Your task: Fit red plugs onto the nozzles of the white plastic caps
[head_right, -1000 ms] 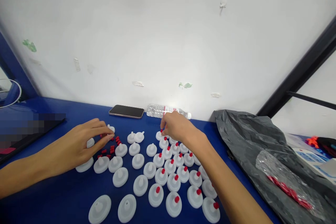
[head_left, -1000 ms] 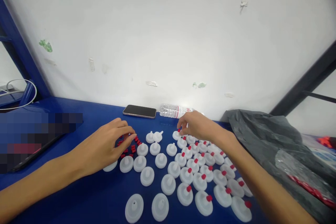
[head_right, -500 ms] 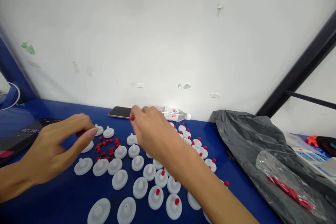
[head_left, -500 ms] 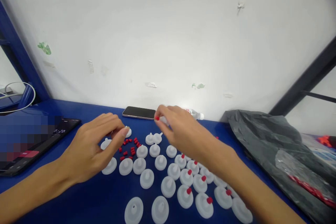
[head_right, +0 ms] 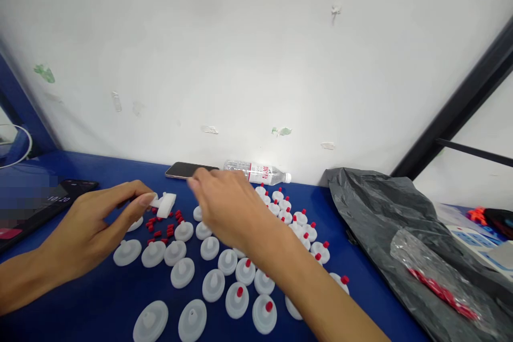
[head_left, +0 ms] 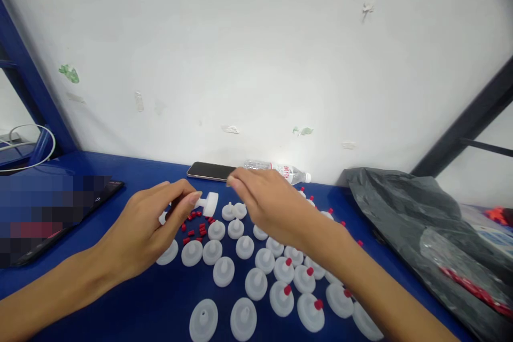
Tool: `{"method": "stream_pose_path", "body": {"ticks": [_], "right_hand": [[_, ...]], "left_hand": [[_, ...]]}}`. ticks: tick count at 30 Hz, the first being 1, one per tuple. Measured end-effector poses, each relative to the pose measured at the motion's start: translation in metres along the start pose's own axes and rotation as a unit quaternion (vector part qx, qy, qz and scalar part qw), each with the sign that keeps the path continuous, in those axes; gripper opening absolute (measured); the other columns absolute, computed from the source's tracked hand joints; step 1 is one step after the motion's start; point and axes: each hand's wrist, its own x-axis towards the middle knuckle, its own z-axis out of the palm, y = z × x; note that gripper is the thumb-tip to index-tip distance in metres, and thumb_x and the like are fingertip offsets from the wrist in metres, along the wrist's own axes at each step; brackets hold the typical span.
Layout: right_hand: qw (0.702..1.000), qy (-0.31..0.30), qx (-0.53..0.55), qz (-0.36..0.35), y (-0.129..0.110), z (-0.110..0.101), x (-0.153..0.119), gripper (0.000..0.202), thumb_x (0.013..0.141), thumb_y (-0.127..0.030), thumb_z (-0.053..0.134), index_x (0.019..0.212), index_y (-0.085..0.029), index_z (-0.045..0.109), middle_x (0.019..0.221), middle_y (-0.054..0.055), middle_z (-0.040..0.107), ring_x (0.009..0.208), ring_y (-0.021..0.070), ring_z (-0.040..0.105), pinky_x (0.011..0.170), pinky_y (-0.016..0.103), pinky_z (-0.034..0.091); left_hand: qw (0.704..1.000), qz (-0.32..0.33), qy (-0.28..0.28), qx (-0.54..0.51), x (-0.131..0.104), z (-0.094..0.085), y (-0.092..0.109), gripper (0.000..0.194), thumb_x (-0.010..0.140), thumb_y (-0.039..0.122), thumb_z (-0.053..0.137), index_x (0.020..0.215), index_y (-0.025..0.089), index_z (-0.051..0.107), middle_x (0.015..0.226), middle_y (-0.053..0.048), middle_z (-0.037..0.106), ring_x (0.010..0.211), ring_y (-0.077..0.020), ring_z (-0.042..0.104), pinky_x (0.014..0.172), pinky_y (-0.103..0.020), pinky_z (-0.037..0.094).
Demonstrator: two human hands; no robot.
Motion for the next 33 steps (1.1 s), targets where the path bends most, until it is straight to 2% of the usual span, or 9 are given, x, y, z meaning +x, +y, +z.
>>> {"method": "stream_pose_path", "body": {"ticks": [5, 11, 14, 16, 20, 23, 27, 29, 33], "right_hand": [[0.994, -0.06, -0.037, 0.084, 0.026, 0.02, 0.006, 0.014, 0.104, -0.025, 0.069, 0.111, -0.018, 0.079, 0.094, 0.006, 0.083, 0.091, 0.0246, 0.075, 0.077, 0.034, 0.047], [0.993, -0.066, -0.029, 0.095, 0.035, 0.03, 0.009, 0.02, 0.099, -0.011, 0.065, 0.093, -0.018, 0.083, 0.086, 0.005, 0.082, 0.081, 0.0218, 0.074, 0.069, 0.031, 0.046], [0.993, -0.06, -0.027, 0.093, 0.033, 0.024, 0.008, 0.016, 0.102, -0.018, 0.068, 0.1, -0.017, 0.084, 0.088, 0.008, 0.082, 0.088, 0.027, 0.076, 0.077, 0.036, 0.05], [0.995, -0.045, -0.017, 0.089, 0.031, 0.018, 0.007, 0.022, 0.107, -0.029, 0.065, 0.115, -0.017, 0.082, 0.102, 0.01, 0.083, 0.101, 0.0289, 0.076, 0.087, 0.039, 0.052], [0.977, -0.044, 0.207, 0.034, 0.023, 0.004, 0.002, 0.05, 0.104, -0.049, 0.068, 0.149, -0.029, 0.063, 0.145, 0.006, 0.071, 0.127, 0.0239, 0.069, 0.096, 0.034, 0.056], [0.944, -0.077, 0.32, -0.018, 0.013, 0.0, 0.0, 0.051, 0.099, -0.047, 0.074, 0.146, -0.027, 0.065, 0.14, 0.005, 0.074, 0.122, 0.0213, 0.071, 0.09, 0.031, 0.056], [0.97, -0.079, 0.222, -0.052, -0.002, 0.0, -0.001, 0.02, 0.103, -0.039, 0.072, 0.11, -0.021, 0.079, 0.093, 0.0, 0.082, 0.085, 0.0164, 0.073, 0.079, 0.031, 0.05], [0.982, -0.058, 0.172, -0.054, -0.008, 0.0, -0.003, 0.016, 0.1, -0.035, 0.075, 0.107, -0.021, 0.078, 0.096, 0.0, 0.082, 0.09, 0.0185, 0.073, 0.08, 0.032, 0.049], [0.988, -0.023, 0.135, -0.066, -0.013, 0.002, -0.006, 0.025, 0.103, -0.033, 0.07, 0.125, -0.021, 0.073, 0.12, 0.005, 0.081, 0.114, 0.0234, 0.072, 0.091, 0.034, 0.049]], "left_hand": [[0.999, -0.01, 0.009, 0.047, 0.005, 0.001, -0.013, 0.036, 0.11, 0.045, 0.045, 0.084, 0.024, 0.059, 0.067, 0.007, 0.054, 0.062, -0.0138, 0.048, 0.068, -0.031, 0.037], [0.997, 0.022, 0.009, 0.078, 0.006, 0.003, -0.029, 0.036, 0.108, 0.049, 0.049, 0.084, 0.025, 0.063, 0.061, 0.008, 0.056, 0.053, -0.012, 0.049, 0.058, -0.029, 0.037], [0.997, 0.022, 0.0, 0.068, 0.005, 0.004, -0.03, 0.035, 0.107, 0.051, 0.051, 0.088, 0.026, 0.065, 0.063, 0.007, 0.059, 0.056, -0.0125, 0.053, 0.057, -0.026, 0.039], [0.998, 0.02, -0.008, 0.055, 0.004, 0.006, -0.03, 0.034, 0.107, 0.052, 0.053, 0.091, 0.026, 0.068, 0.065, 0.007, 0.062, 0.058, -0.0126, 0.055, 0.056, -0.025, 0.04], [1.0, 0.028, -0.005, 0.007, 0.002, 0.009, -0.028, 0.033, 0.107, 0.05, 0.056, 0.089, 0.026, 0.068, 0.067, 0.007, 0.063, 0.057, -0.0109, 0.053, 0.057, -0.025, 0.04], [0.999, 0.042, 0.01, -0.023, -0.001, 0.011, -0.025, 0.031, 0.107, 0.046, 0.057, 0.089, 0.025, 0.068, 0.068, 0.007, 0.063, 0.058, -0.0106, 0.053, 0.058, -0.025, 0.041], [0.999, 0.046, -0.004, -0.015, -0.006, 0.01, -0.013, 0.031, 0.108, 0.041, 0.054, 0.085, 0.024, 0.065, 0.069, 0.006, 0.062, 0.062, -0.0122, 0.053, 0.061, -0.028, 0.041], [0.999, 0.044, -0.021, -0.002, -0.007, 0.01, -0.007, 0.036, 0.11, 0.039, 0.048, 0.081, 0.023, 0.061, 0.068, 0.005, 0.059, 0.064, -0.0133, 0.05, 0.064, -0.029, 0.041], [0.997, 0.054, -0.048, -0.004, -0.01, 0.01, 0.0, 0.037, 0.111, 0.034, 0.043, 0.08, 0.022, 0.06, 0.069, 0.005, 0.056, 0.064, -0.0138, 0.047, 0.067, -0.031, 0.038]]}}
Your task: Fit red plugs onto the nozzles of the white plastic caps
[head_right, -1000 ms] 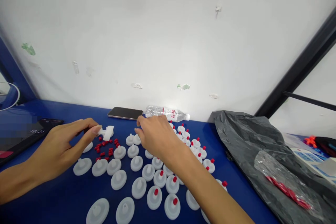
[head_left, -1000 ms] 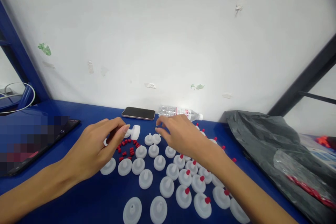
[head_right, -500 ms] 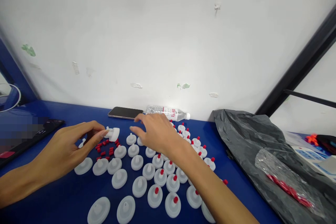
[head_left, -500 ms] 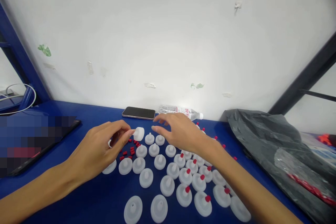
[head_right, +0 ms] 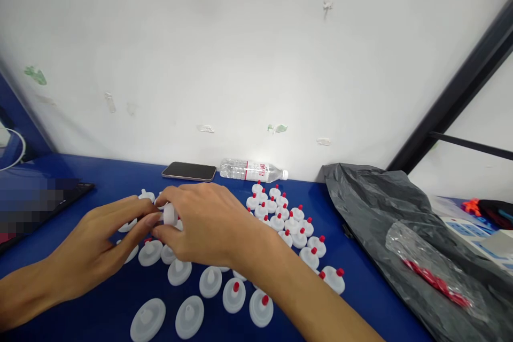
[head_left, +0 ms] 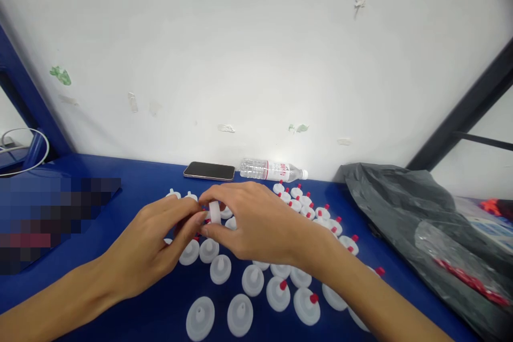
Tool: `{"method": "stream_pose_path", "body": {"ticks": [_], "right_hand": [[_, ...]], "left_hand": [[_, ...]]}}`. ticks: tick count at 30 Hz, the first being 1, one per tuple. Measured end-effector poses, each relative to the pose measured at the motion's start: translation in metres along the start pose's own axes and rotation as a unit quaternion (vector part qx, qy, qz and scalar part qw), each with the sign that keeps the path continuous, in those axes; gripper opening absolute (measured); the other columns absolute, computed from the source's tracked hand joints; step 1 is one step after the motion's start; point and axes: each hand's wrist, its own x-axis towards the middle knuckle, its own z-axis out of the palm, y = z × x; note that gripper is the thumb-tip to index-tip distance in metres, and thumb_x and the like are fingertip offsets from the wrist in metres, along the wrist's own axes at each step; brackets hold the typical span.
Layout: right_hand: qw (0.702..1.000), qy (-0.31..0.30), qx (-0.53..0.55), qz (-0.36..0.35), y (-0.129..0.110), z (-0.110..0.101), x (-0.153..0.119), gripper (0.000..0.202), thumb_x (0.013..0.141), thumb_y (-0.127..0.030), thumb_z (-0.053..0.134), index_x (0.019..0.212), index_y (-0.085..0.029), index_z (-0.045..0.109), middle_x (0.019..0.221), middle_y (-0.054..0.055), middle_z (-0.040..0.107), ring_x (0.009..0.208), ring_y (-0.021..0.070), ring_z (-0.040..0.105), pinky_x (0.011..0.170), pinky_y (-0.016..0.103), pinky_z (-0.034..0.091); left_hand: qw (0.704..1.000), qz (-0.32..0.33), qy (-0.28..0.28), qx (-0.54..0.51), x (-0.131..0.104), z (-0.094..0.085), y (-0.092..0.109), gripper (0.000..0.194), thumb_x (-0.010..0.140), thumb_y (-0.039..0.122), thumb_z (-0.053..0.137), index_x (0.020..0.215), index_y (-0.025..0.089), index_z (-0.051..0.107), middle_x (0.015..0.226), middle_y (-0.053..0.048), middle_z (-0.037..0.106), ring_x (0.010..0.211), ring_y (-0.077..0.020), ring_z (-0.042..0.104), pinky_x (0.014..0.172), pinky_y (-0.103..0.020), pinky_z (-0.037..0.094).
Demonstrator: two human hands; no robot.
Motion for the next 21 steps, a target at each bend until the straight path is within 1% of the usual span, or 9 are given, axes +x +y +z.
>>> {"method": "stream_pose_path", "body": {"ticks": [5, 9, 11, 12, 13, 14, 16, 18, 21], "right_hand": [[0.985, -0.045, -0.161, -0.043, -0.005, -0.004, 0.006, 0.029, 0.107, -0.046, 0.067, 0.116, -0.02, 0.077, 0.093, 0.005, 0.081, 0.088, 0.0239, 0.072, 0.083, 0.038, 0.046], [0.96, -0.029, -0.255, -0.113, -0.018, -0.019, 0.007, 0.014, 0.106, -0.033, 0.071, 0.107, -0.02, 0.077, 0.087, 0.001, 0.079, 0.089, 0.0231, 0.071, 0.098, 0.043, 0.044], [0.952, -0.021, -0.286, -0.112, -0.016, -0.036, 0.002, 0.01, 0.104, -0.021, 0.069, 0.1, -0.023, 0.078, 0.091, 0.0, 0.08, 0.093, 0.0222, 0.072, 0.104, 0.044, 0.044], [0.948, -0.007, -0.305, -0.095, -0.01, -0.046, -0.002, 0.015, 0.102, -0.015, 0.067, 0.098, -0.025, 0.078, 0.096, 0.0, 0.081, 0.094, 0.0218, 0.072, 0.106, 0.045, 0.043], [0.944, 0.025, -0.323, -0.059, -0.001, -0.057, -0.006, 0.016, 0.103, -0.017, 0.067, 0.101, -0.027, 0.079, 0.098, 0.0, 0.081, 0.095, 0.023, 0.072, 0.107, 0.047, 0.043], [0.94, 0.063, -0.336, -0.009, 0.011, -0.068, -0.01, 0.012, 0.103, -0.024, 0.069, 0.108, -0.027, 0.079, 0.098, 0.003, 0.082, 0.095, 0.026, 0.072, 0.104, 0.049, 0.044], [0.931, 0.123, -0.334, 0.085, 0.039, -0.084, -0.016, 0.022, 0.103, -0.036, 0.069, 0.119, -0.024, 0.077, 0.093, 0.007, 0.081, 0.091, 0.0296, 0.072, 0.09, 0.046, 0.048], [0.947, 0.113, -0.27, 0.134, 0.063, -0.09, -0.018, 0.021, 0.103, -0.034, 0.064, 0.118, -0.024, 0.076, 0.099, 0.006, 0.081, 0.085, 0.0259, 0.071, 0.08, 0.039, 0.047], [0.971, 0.027, -0.179, 0.156, 0.082, -0.08, -0.018, 0.017, 0.1, -0.03, 0.065, 0.107, -0.023, 0.077, 0.098, 0.005, 0.08, 0.084, 0.0222, 0.069, 0.076, 0.034, 0.047]], "left_hand": [[0.995, -0.062, -0.042, -0.059, 0.002, -0.004, 0.005, 0.048, 0.112, 0.045, 0.037, 0.074, 0.023, 0.055, 0.067, 0.004, 0.053, 0.062, -0.0148, 0.044, 0.062, -0.031, 0.037], [0.974, -0.129, -0.101, -0.159, 0.006, -0.013, 0.009, 0.054, 0.109, 0.06, 0.037, 0.072, 0.023, 0.052, 0.068, 0.002, 0.048, 0.061, -0.0155, 0.041, 0.055, -0.029, 0.038], [0.961, -0.163, -0.09, -0.202, 0.009, -0.018, 0.005, 0.056, 0.106, 0.066, 0.039, 0.069, 0.024, 0.043, 0.067, 0.002, 0.037, 0.06, -0.0147, 0.033, 0.051, -0.029, 0.035], [0.956, -0.18, -0.077, -0.217, 0.011, -0.019, 0.001, 0.057, 0.105, 0.066, 0.04, 0.068, 0.024, 0.038, 0.067, 0.003, 0.032, 0.059, -0.0142, 0.029, 0.05, -0.029, 0.032], [0.954, -0.19, -0.061, -0.223, 0.013, -0.021, -0.004, 0.057, 0.105, 0.066, 0.041, 0.067, 0.024, 0.033, 0.067, 0.003, 0.028, 0.059, -0.0139, 0.026, 0.05, -0.029, 0.03], [0.959, -0.187, -0.047, -0.208, 0.014, -0.021, -0.01, 0.056, 0.105, 0.064, 0.04, 0.067, 0.024, 0.029, 0.066, 0.003, 0.025, 0.058, -0.0138, 0.024, 0.05, -0.03, 0.029], [0.978, -0.155, -0.033, -0.133, 0.017, -0.019, -0.021, 0.054, 0.106, 0.059, 0.039, 0.067, 0.024, 0.029, 0.063, 0.003, 0.028, 0.058, -0.0141, 0.026, 0.052, -0.03, 0.028], [0.992, -0.112, -0.043, -0.045, 0.018, -0.015, -0.03, 0.052, 0.108, 0.055, 0.039, 0.067, 0.023, 0.038, 0.061, 0.003, 0.039, 0.057, -0.0149, 0.037, 0.055, -0.031, 0.03], [0.993, -0.069, -0.087, 0.042, 0.014, -0.008, -0.036, 0.042, 0.107, 0.051, 0.044, 0.079, 0.024, 0.061, 0.072, 0.0, 0.062, 0.064, -0.0174, 0.055, 0.061, -0.032, 0.038]]}}
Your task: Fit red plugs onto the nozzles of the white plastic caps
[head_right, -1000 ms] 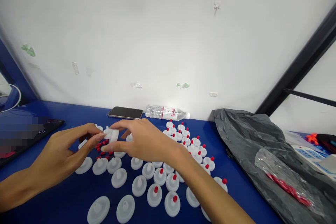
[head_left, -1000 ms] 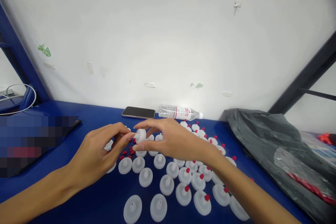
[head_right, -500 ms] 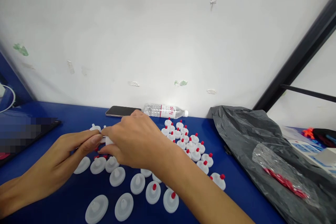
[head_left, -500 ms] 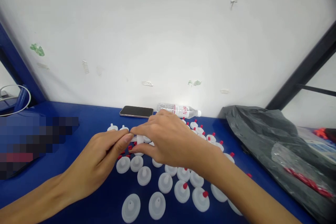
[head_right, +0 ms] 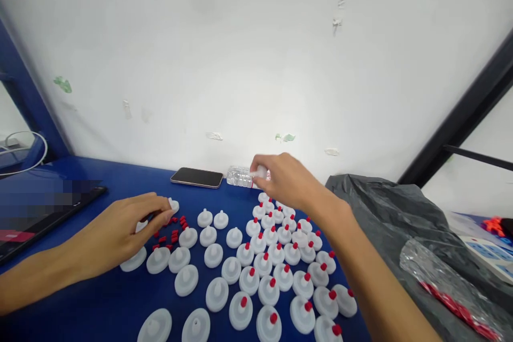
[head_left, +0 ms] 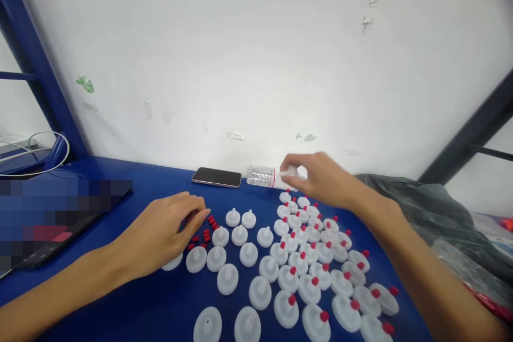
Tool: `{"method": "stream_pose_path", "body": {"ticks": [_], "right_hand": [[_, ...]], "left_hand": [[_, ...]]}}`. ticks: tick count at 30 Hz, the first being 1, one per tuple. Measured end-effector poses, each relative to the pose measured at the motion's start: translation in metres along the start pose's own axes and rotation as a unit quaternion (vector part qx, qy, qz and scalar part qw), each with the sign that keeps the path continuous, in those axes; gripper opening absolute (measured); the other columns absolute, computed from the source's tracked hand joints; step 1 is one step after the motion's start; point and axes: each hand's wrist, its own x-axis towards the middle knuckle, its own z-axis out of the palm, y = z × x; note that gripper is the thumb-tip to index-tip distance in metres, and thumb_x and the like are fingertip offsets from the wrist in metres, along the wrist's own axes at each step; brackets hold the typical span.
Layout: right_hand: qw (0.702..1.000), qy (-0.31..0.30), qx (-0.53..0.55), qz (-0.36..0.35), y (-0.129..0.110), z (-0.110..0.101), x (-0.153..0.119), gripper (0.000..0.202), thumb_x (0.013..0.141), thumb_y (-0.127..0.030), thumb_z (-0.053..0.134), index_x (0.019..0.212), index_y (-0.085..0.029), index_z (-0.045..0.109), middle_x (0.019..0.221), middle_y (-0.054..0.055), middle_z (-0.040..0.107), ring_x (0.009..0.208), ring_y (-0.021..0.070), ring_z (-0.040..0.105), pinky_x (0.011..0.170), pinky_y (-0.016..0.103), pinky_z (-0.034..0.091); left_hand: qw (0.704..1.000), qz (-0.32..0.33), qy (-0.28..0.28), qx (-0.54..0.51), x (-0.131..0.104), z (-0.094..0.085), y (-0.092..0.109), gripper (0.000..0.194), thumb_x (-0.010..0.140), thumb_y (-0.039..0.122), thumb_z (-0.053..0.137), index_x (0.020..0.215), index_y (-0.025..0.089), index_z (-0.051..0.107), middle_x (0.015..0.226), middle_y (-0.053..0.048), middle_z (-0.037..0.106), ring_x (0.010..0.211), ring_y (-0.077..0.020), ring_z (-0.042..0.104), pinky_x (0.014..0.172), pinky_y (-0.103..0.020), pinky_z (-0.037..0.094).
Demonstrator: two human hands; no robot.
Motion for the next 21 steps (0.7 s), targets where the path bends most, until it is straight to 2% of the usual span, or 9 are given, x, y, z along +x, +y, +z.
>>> {"method": "stream_pose_path", "body": {"ticks": [2, 4, 7, 9, 13, 17, 21], "right_hand": [[0.997, -0.069, 0.018, -0.002, -0.002, 0.011, 0.0, 0.013, 0.095, -0.033, 0.073, 0.097, -0.023, 0.08, 0.093, 0.005, 0.08, 0.081, 0.0223, 0.069, 0.071, 0.032, 0.047], [0.994, -0.105, 0.031, -0.006, -0.006, 0.02, 0.0, 0.015, 0.091, -0.038, 0.08, 0.091, -0.023, 0.082, 0.096, 0.006, 0.08, 0.082, 0.0226, 0.071, 0.07, 0.032, 0.048], [0.992, -0.115, 0.057, -0.018, -0.012, 0.03, 0.002, 0.017, 0.093, -0.041, 0.08, 0.094, -0.024, 0.084, 0.11, 0.006, 0.081, 0.095, 0.0236, 0.073, 0.079, 0.033, 0.051], [0.99, -0.12, 0.071, -0.024, -0.015, 0.037, 0.004, 0.016, 0.095, -0.039, 0.079, 0.096, -0.024, 0.084, 0.112, 0.006, 0.081, 0.099, 0.0234, 0.073, 0.08, 0.033, 0.051], [0.987, -0.135, 0.083, -0.018, -0.022, 0.047, 0.005, 0.013, 0.095, -0.033, 0.079, 0.093, -0.021, 0.081, 0.101, 0.006, 0.08, 0.091, 0.0222, 0.073, 0.074, 0.032, 0.05], [0.985, -0.141, 0.097, -0.009, -0.028, 0.051, 0.006, 0.006, 0.096, -0.025, 0.077, 0.097, -0.019, 0.076, 0.102, 0.005, 0.081, 0.091, 0.0202, 0.073, 0.077, 0.031, 0.051], [0.98, -0.17, 0.106, 0.006, -0.023, 0.045, 0.006, 0.019, 0.094, -0.034, 0.081, 0.106, -0.02, 0.077, 0.108, 0.006, 0.081, 0.092, 0.0202, 0.075, 0.079, 0.031, 0.054]], "left_hand": [[0.999, 0.019, -0.016, 0.044, -0.003, 0.004, -0.002, 0.038, 0.107, 0.049, 0.045, 0.086, 0.026, 0.067, 0.08, -0.001, 0.067, 0.071, -0.0193, 0.061, 0.064, -0.033, 0.042], [0.998, 0.027, -0.014, 0.057, -0.005, 0.007, -0.003, 0.037, 0.106, 0.047, 0.046, 0.086, 0.026, 0.068, 0.082, -0.002, 0.069, 0.075, -0.0206, 0.062, 0.065, -0.034, 0.043], [0.998, 0.026, -0.018, 0.056, -0.006, 0.009, -0.006, 0.035, 0.106, 0.047, 0.046, 0.088, 0.027, 0.069, 0.088, -0.003, 0.071, 0.082, -0.0223, 0.063, 0.067, -0.035, 0.043], [0.998, 0.031, -0.025, 0.056, -0.005, 0.01, -0.007, 0.033, 0.105, 0.046, 0.047, 0.09, 0.028, 0.07, 0.092, -0.003, 0.073, 0.087, -0.0234, 0.064, 0.068, -0.035, 0.045], [0.996, 0.048, -0.028, 0.066, -0.004, 0.012, -0.012, 0.03, 0.103, 0.043, 0.05, 0.09, 0.028, 0.072, 0.092, -0.005, 0.074, 0.088, -0.0243, 0.065, 0.067, -0.034, 0.047], [0.993, 0.062, -0.051, 0.087, -0.005, 0.015, -0.018, 0.033, 0.105, 0.044, 0.047, 0.094, 0.028, 0.073, 0.096, -0.006, 0.075, 0.091, -0.0257, 0.066, 0.068, -0.034, 0.049], [0.993, 0.07, -0.049, 0.082, -0.007, 0.019, -0.019, 0.034, 0.107, 0.044, 0.046, 0.098, 0.029, 0.075, 0.098, -0.005, 0.076, 0.093, -0.0259, 0.067, 0.077, -0.036, 0.053]]}}
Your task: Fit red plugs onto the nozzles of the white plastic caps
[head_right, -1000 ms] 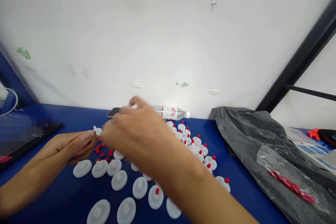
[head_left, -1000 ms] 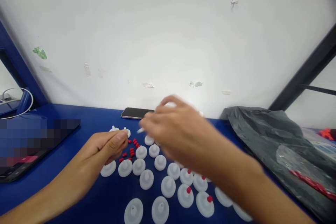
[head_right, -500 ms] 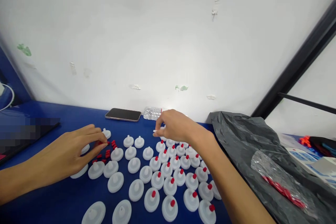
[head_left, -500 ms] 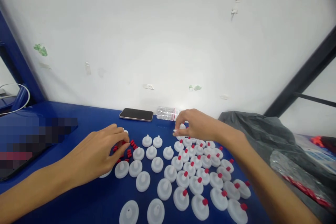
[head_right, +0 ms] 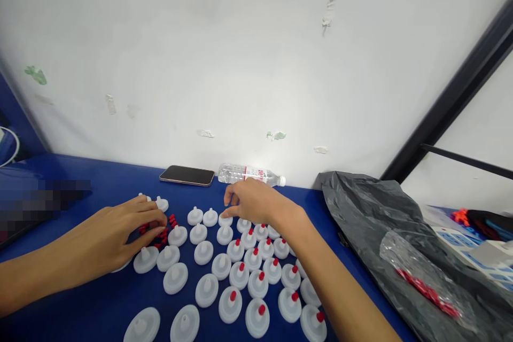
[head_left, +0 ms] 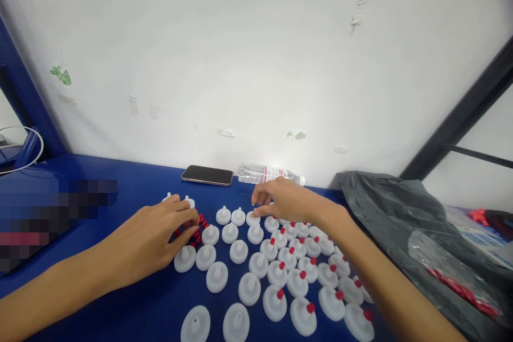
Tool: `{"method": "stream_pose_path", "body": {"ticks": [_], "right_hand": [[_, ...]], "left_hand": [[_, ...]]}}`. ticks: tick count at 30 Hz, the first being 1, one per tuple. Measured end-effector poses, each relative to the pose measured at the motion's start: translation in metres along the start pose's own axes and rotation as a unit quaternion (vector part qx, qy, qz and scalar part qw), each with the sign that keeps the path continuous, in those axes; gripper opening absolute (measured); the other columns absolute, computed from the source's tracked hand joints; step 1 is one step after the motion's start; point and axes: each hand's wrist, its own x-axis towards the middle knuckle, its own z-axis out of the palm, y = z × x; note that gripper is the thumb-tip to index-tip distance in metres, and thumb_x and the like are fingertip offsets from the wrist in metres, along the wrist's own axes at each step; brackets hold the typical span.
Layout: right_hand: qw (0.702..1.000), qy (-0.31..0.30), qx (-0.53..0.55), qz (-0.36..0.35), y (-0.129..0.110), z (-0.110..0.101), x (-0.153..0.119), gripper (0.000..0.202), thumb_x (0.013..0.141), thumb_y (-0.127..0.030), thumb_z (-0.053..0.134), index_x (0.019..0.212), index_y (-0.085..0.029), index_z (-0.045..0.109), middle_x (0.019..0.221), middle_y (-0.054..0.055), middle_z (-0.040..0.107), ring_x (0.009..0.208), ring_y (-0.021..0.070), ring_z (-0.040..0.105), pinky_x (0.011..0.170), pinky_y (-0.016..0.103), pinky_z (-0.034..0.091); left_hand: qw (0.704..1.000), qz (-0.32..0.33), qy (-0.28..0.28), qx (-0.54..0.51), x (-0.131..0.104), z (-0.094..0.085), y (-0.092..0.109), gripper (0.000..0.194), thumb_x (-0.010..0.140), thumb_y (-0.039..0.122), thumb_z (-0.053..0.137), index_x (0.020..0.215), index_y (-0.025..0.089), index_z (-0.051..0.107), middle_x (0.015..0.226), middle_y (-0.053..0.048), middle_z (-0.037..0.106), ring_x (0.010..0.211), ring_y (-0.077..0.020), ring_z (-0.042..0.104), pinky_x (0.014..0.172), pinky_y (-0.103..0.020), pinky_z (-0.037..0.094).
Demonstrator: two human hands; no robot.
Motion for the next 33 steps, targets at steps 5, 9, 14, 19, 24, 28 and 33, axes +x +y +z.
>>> {"method": "stream_pose_path", "body": {"ticks": [5, 9, 14, 19, 24, 28, 33], "right_hand": [[0.996, -0.052, -0.011, 0.072, 0.007, -0.011, -0.009, 0.023, 0.084, -0.031, 0.089, 0.102, -0.021, 0.081, 0.098, 0.006, 0.083, 0.075, 0.0201, 0.075, 0.059, 0.029, 0.051], [0.991, -0.083, -0.023, 0.102, 0.003, -0.01, -0.012, 0.012, 0.081, -0.02, 0.089, 0.082, -0.022, 0.077, 0.077, 0.001, 0.078, 0.063, 0.0174, 0.069, 0.051, 0.026, 0.044], [0.995, 0.005, -0.056, 0.077, -0.007, -0.018, -0.017, 0.016, 0.097, -0.029, 0.077, 0.084, -0.021, 0.071, 0.091, 0.004, 0.077, 0.076, 0.0187, 0.067, 0.063, 0.03, 0.045], [0.992, 0.093, -0.063, 0.057, -0.027, -0.024, -0.026, 0.016, 0.108, -0.034, 0.061, 0.1, -0.021, 0.065, 0.099, 0.007, 0.074, 0.08, 0.0194, 0.064, 0.066, 0.031, 0.042], [0.995, 0.098, -0.023, -0.01, -0.057, -0.009, -0.029, 0.013, 0.106, -0.037, 0.065, 0.104, -0.024, 0.063, 0.094, 0.003, 0.072, 0.083, 0.0198, 0.065, 0.062, 0.028, 0.04], [0.985, 0.126, -0.086, -0.081, -0.081, 0.007, -0.031, 0.017, 0.102, -0.029, 0.074, 0.115, -0.022, 0.067, 0.11, 0.005, 0.073, 0.097, 0.0231, 0.067, 0.072, 0.031, 0.044], [0.97, 0.119, -0.161, -0.14, -0.101, 0.02, -0.034, 0.016, 0.101, -0.031, 0.077, 0.104, -0.017, 0.071, 0.092, 0.005, 0.07, 0.082, 0.0227, 0.067, 0.065, 0.032, 0.04]], "left_hand": [[1.0, -0.006, 0.012, -0.015, 0.001, -0.002, 0.006, 0.041, 0.108, 0.046, 0.041, 0.095, 0.027, 0.074, 0.097, -0.006, 0.075, 0.091, -0.0246, 0.064, 0.074, -0.035, 0.05], [0.999, -0.018, 0.007, -0.028, 0.002, -0.009, 0.013, 0.043, 0.11, 0.048, 0.038, 0.093, 0.026, 0.071, 0.095, -0.004, 0.074, 0.091, -0.0242, 0.06, 0.075, -0.037, 0.046], [0.998, -0.006, 0.044, -0.047, 0.001, -0.014, 0.021, 0.036, 0.111, 0.042, 0.041, 0.097, 0.026, 0.07, 0.095, -0.002, 0.074, 0.09, -0.0213, 0.06, 0.079, -0.036, 0.045], [0.993, 0.016, 0.077, -0.085, 0.0, -0.017, 0.034, 0.03, 0.111, 0.036, 0.044, 0.096, 0.025, 0.068, 0.087, 0.002, 0.069, 0.077, -0.0147, 0.058, 0.073, -0.03, 0.045], [0.983, -0.004, 0.129, -0.131, -0.005, -0.022, 0.05, 0.023, 0.11, 0.036, 0.049, 0.099, 0.024, 0.066, 0.092, 0.001, 0.066, 0.073, -0.0112, 0.06, 0.054, -0.024, 0.039], [0.975, 0.034, 0.155, -0.156, -0.009, -0.02, 0.056, 0.014, 0.107, 0.033, 0.055, 0.109, 0.024, 0.065, 0.1, -0.002, 0.068, 0.076, -0.0114, 0.063, 0.049, -0.021, 0.038], [0.977, 0.065, 0.126, -0.161, -0.011, -0.015, 0.056, 0.014, 0.109, 0.028, 0.048, 0.108, 0.025, 0.062, 0.084, 0.004, 0.064, 0.066, -0.0097, 0.056, 0.051, -0.021, 0.039]]}}
